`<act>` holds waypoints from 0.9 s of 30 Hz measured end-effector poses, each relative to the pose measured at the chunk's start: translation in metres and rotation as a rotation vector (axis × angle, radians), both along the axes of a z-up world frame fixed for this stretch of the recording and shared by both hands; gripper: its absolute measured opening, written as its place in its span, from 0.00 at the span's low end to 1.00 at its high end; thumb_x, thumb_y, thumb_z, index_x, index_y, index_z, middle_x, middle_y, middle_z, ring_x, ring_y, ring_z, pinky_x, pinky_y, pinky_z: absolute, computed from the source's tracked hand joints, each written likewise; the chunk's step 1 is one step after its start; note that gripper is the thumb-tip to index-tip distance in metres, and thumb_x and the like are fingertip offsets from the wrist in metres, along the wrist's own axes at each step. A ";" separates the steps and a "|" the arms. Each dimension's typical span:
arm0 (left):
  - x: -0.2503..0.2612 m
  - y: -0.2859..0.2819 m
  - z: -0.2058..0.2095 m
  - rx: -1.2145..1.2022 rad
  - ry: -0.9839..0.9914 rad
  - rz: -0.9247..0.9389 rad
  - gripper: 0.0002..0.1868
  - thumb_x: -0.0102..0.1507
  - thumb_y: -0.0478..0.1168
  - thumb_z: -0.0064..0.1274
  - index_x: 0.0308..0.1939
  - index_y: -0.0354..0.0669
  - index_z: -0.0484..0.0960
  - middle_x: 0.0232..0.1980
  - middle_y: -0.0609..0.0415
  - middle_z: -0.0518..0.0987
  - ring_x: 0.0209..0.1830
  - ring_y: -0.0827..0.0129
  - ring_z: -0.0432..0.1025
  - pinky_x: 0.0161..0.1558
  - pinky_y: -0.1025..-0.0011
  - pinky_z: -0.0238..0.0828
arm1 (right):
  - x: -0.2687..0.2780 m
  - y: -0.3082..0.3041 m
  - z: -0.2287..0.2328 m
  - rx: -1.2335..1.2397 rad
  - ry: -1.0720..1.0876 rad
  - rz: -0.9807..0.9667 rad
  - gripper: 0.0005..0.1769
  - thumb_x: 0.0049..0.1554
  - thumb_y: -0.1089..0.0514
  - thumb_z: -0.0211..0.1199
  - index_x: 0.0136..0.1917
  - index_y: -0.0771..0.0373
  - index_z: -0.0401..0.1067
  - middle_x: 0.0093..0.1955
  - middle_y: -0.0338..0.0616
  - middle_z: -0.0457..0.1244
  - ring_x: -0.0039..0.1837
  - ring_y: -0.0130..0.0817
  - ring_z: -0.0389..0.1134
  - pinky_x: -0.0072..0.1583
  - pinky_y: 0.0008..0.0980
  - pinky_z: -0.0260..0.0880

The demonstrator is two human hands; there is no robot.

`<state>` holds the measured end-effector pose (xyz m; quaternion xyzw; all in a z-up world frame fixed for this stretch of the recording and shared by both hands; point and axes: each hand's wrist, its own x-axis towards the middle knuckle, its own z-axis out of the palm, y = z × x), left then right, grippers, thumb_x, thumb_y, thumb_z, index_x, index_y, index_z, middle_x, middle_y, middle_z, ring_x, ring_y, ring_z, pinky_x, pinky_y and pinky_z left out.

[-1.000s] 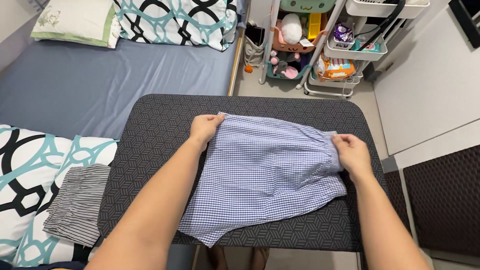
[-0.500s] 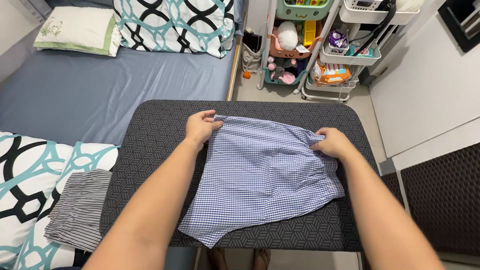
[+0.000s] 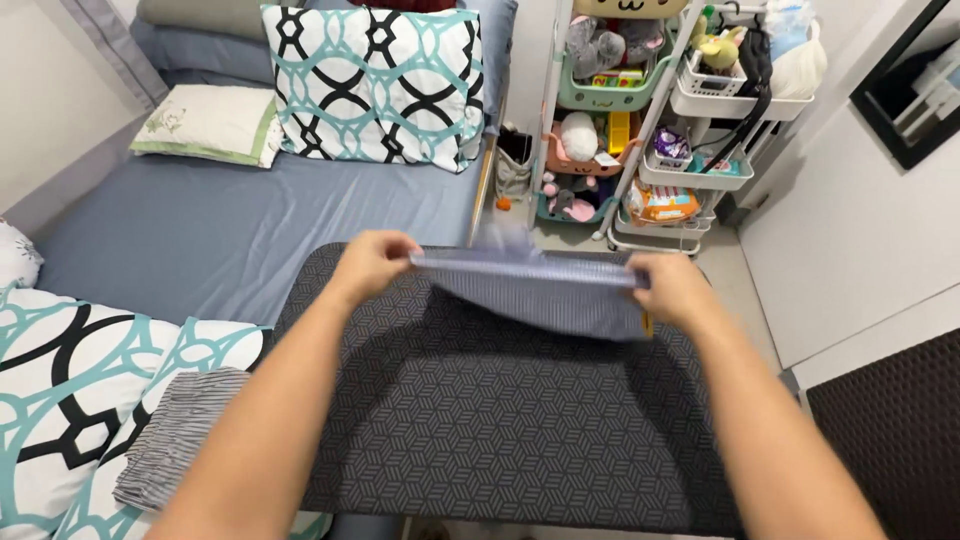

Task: Fold a pair of shorts and place them on a pile.

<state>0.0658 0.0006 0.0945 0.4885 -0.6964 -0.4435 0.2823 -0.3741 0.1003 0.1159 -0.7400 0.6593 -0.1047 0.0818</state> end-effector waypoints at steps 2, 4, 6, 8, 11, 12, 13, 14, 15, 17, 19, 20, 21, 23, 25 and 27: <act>-0.002 -0.009 -0.005 -0.053 0.084 0.040 0.08 0.59 0.26 0.56 0.41 0.37 0.86 0.37 0.56 0.86 0.36 0.77 0.78 0.42 0.76 0.77 | -0.002 0.002 0.014 -0.046 -0.043 -0.042 0.16 0.45 0.62 0.72 0.49 0.57 0.79 0.46 0.49 0.71 0.51 0.46 0.72 0.56 0.42 0.71; 0.002 0.001 -0.002 -0.086 0.160 0.087 0.09 0.60 0.27 0.55 0.42 0.37 0.86 0.37 0.56 0.86 0.37 0.78 0.78 0.43 0.76 0.76 | -0.008 0.007 0.014 -0.072 -0.093 -0.077 0.19 0.44 0.61 0.74 0.51 0.56 0.78 0.46 0.50 0.71 0.50 0.45 0.72 0.55 0.42 0.71; 0.002 0.017 0.014 -0.056 0.171 0.017 0.06 0.62 0.31 0.57 0.43 0.37 0.85 0.38 0.58 0.85 0.38 0.78 0.77 0.44 0.77 0.75 | -0.024 0.009 0.007 0.191 -0.253 -0.102 0.20 0.45 0.60 0.76 0.53 0.57 0.81 0.45 0.48 0.73 0.48 0.40 0.73 0.54 0.39 0.72; -0.001 0.024 0.031 -0.096 0.253 0.011 0.06 0.64 0.34 0.57 0.44 0.38 0.83 0.39 0.60 0.82 0.39 0.80 0.74 0.44 0.78 0.72 | -0.055 0.016 -0.001 0.105 -0.563 -0.030 0.19 0.46 0.62 0.73 0.53 0.63 0.80 0.47 0.46 0.73 0.49 0.35 0.72 0.56 0.36 0.71; -0.002 0.057 0.060 -0.173 0.389 0.025 0.07 0.69 0.39 0.55 0.46 0.38 0.79 0.41 0.63 0.78 0.40 0.82 0.69 0.44 0.80 0.67 | -0.062 0.036 -0.008 0.066 -1.159 0.071 0.18 0.53 0.63 0.68 0.57 0.68 0.75 0.51 0.43 0.71 0.52 0.31 0.71 0.56 0.34 0.71; -0.007 0.065 0.075 -0.233 0.459 0.025 0.08 0.71 0.41 0.52 0.47 0.39 0.77 0.41 0.64 0.77 0.41 0.83 0.67 0.44 0.81 0.65 | -0.062 0.041 -0.002 0.087 -1.430 0.100 0.17 0.57 0.62 0.66 0.60 0.67 0.72 0.54 0.43 0.70 0.53 0.31 0.71 0.56 0.35 0.71; -0.013 0.067 0.087 -0.236 0.458 0.031 0.08 0.71 0.41 0.52 0.47 0.39 0.77 0.41 0.64 0.77 0.41 0.83 0.67 0.44 0.81 0.65 | -0.053 0.044 0.007 0.090 -1.430 0.106 0.17 0.57 0.62 0.66 0.60 0.67 0.72 0.54 0.43 0.70 0.53 0.31 0.71 0.56 0.35 0.71; -0.019 0.070 0.098 -0.323 0.442 0.094 0.08 0.72 0.41 0.51 0.47 0.39 0.76 0.41 0.64 0.77 0.41 0.83 0.67 0.45 0.80 0.66 | -0.044 0.049 0.015 0.084 -1.540 0.075 0.15 0.61 0.60 0.62 0.60 0.67 0.71 0.55 0.44 0.70 0.54 0.31 0.71 0.56 0.34 0.71; -0.025 0.073 0.108 -0.410 0.424 0.157 0.09 0.73 0.42 0.49 0.46 0.39 0.76 0.40 0.64 0.77 0.40 0.83 0.68 0.45 0.80 0.66 | -0.036 0.054 0.023 0.077 -1.649 0.043 0.14 0.66 0.58 0.58 0.61 0.68 0.71 0.56 0.45 0.70 0.55 0.32 0.71 0.57 0.34 0.71; -0.029 0.057 0.112 -0.452 0.368 0.204 0.09 0.73 0.42 0.49 0.46 0.39 0.77 0.39 0.62 0.78 0.39 0.82 0.68 0.43 0.79 0.67 | -0.035 0.040 0.024 0.043 -1.614 -0.010 0.14 0.67 0.58 0.57 0.62 0.67 0.71 0.57 0.44 0.70 0.55 0.31 0.71 0.57 0.33 0.71; -0.040 0.034 0.109 -0.491 0.319 0.242 0.10 0.72 0.42 0.50 0.46 0.38 0.77 0.38 0.61 0.78 0.37 0.81 0.69 0.42 0.78 0.67 | -0.044 0.022 0.019 0.000 -1.572 -0.068 0.14 0.68 0.57 0.56 0.64 0.67 0.71 0.57 0.44 0.69 0.54 0.31 0.70 0.57 0.32 0.70; -0.046 0.019 0.103 -0.433 0.295 0.285 0.10 0.71 0.43 0.51 0.45 0.38 0.78 0.37 0.61 0.79 0.36 0.80 0.69 0.40 0.77 0.67 | -0.049 0.009 0.012 0.008 -1.513 -0.055 0.15 0.69 0.57 0.56 0.64 0.68 0.71 0.58 0.43 0.69 0.55 0.30 0.70 0.59 0.31 0.70; -0.052 0.004 0.098 -0.374 0.270 0.327 0.11 0.69 0.43 0.52 0.45 0.38 0.79 0.36 0.60 0.80 0.35 0.79 0.70 0.39 0.76 0.68 | -0.055 -0.004 0.005 0.017 -1.453 -0.042 0.16 0.70 0.57 0.55 0.65 0.69 0.71 0.59 0.43 0.69 0.56 0.29 0.69 0.60 0.29 0.70; -0.055 -0.057 0.025 -0.374 0.192 0.420 0.14 0.67 0.47 0.54 0.47 0.39 0.81 0.39 0.58 0.81 0.38 0.75 0.74 0.42 0.74 0.70 | -0.054 -0.025 -0.019 0.101 -1.430 -0.236 0.18 0.68 0.55 0.57 0.66 0.68 0.69 0.57 0.44 0.68 0.54 0.31 0.69 0.57 0.34 0.70; -0.056 -0.077 -0.031 -0.374 0.106 0.510 0.18 0.65 0.50 0.56 0.48 0.40 0.83 0.42 0.56 0.83 0.41 0.71 0.77 0.45 0.72 0.72 | -0.059 -0.042 -0.064 0.190 -1.404 -0.429 0.21 0.65 0.53 0.58 0.67 0.67 0.67 0.55 0.44 0.67 0.52 0.33 0.68 0.54 0.39 0.70; -0.053 -0.056 -0.067 0.212 -0.066 0.498 0.32 0.65 0.61 0.50 0.60 0.37 0.74 0.53 0.43 0.82 0.52 0.55 0.76 0.53 0.57 0.73 | -0.068 -0.051 -0.125 0.209 -1.186 -0.590 0.35 0.65 0.45 0.61 0.75 0.67 0.57 0.61 0.46 0.63 0.58 0.35 0.65 0.59 0.42 0.65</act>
